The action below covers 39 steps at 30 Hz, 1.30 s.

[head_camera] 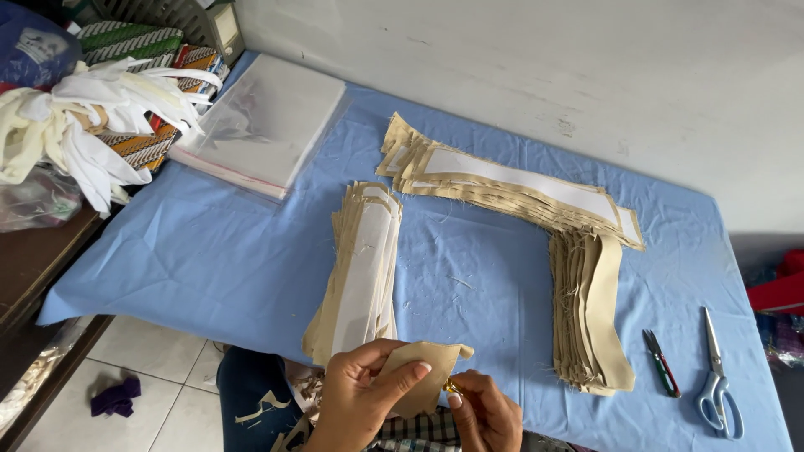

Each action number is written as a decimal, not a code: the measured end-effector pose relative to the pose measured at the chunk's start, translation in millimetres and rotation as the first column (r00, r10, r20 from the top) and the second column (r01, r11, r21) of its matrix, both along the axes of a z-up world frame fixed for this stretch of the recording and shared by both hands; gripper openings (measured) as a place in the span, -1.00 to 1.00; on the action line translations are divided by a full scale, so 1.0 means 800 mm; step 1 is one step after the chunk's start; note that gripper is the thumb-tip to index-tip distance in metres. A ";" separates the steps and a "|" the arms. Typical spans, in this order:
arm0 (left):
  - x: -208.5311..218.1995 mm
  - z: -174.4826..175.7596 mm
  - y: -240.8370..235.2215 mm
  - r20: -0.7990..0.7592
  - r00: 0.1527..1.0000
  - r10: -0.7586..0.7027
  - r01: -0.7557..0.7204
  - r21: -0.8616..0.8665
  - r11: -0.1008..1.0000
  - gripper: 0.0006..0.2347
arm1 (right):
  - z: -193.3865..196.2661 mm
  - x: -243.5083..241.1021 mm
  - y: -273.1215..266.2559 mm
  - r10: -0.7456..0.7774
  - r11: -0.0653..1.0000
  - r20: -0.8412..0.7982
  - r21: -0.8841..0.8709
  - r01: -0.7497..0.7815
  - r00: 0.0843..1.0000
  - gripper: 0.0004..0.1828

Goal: The person is separating individual pieces of cut fabric from a large stack on a work table, likely for inspection or preparation for sewing.

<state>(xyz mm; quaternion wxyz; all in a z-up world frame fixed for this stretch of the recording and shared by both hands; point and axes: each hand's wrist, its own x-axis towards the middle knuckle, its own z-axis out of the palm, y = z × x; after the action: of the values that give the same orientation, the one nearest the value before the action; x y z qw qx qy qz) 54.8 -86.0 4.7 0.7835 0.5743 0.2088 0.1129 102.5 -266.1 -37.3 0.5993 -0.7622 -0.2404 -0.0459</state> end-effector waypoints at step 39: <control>-0.017 0.025 -0.001 -0.008 1.000 -0.020 0.021 0.285 0.958 -0.66 | -0.012 -0.022 0.015 0.009 0.995 -0.041 0.097 -0.005 0.999 -0.76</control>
<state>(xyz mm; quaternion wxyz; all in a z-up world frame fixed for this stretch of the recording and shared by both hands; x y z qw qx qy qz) 41.2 -86.9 24.9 0.6932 0.6836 0.1862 0.1323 84.9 -253.8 -47.1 0.6408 -0.7321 -0.2278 -0.0396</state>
